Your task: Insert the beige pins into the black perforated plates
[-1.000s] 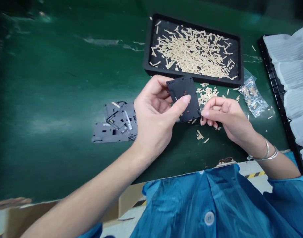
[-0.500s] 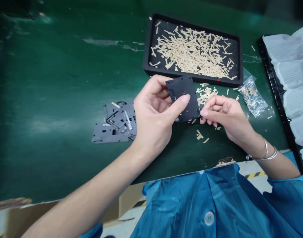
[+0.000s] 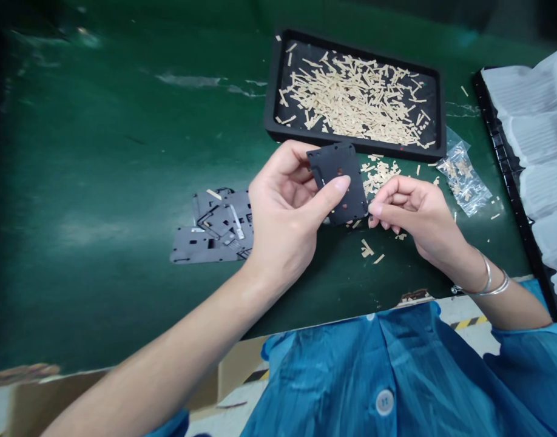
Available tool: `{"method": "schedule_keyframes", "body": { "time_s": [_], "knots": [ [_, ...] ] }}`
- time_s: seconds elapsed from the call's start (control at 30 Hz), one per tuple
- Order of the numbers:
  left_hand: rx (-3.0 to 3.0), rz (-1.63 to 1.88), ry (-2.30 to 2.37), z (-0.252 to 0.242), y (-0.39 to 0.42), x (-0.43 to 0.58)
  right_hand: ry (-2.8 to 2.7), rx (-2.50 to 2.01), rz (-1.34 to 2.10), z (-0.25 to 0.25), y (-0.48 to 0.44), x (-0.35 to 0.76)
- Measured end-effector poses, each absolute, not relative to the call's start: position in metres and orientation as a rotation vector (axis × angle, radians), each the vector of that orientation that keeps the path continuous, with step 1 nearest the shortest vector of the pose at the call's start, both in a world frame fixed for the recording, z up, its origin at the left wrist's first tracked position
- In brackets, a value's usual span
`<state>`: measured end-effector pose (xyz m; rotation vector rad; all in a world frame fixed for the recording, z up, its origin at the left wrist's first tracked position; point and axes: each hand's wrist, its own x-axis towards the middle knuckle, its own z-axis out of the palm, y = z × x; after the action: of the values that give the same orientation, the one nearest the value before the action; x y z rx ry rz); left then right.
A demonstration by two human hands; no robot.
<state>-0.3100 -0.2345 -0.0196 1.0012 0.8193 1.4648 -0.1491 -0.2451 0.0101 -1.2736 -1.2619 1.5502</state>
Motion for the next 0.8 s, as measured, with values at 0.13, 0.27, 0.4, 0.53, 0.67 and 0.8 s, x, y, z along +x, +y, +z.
{"method": "schedule_keyframes", "body": {
  "time_s": [0.13,0.27,0.4,0.53,0.67,0.8],
  "knots": [
    [0.993,1.429,0.888,-0.0171,-0.2368,-0.3104,-1.263,-1.283,1.538,0.0092,-0.2451,-0.1490],
    [0.955,1.425,0.902,-0.0152,-0.2381,-0.3092,-1.236,-1.269,1.551,0.0081,-0.2454,-0.1485],
    [0.906,1.430,0.872,-0.0154,-0.2367,-0.3083,-1.233,-1.269,1.552,0.0086,-0.2452,-0.1485],
    [0.854,1.460,0.814,-0.0157,-0.2353,-0.3075,-1.225,-1.259,1.557,0.0092,-0.2446,-0.1489],
    [0.847,1.465,0.807,-0.0132,-0.2357,-0.3070,-1.228,-1.279,1.537,0.0069,-0.2448,-0.1471],
    [0.841,1.450,0.814,-0.0098,-0.2362,-0.3070,-1.239,-1.314,1.525,0.0072,-0.2445,-0.1453]
  ]
}}
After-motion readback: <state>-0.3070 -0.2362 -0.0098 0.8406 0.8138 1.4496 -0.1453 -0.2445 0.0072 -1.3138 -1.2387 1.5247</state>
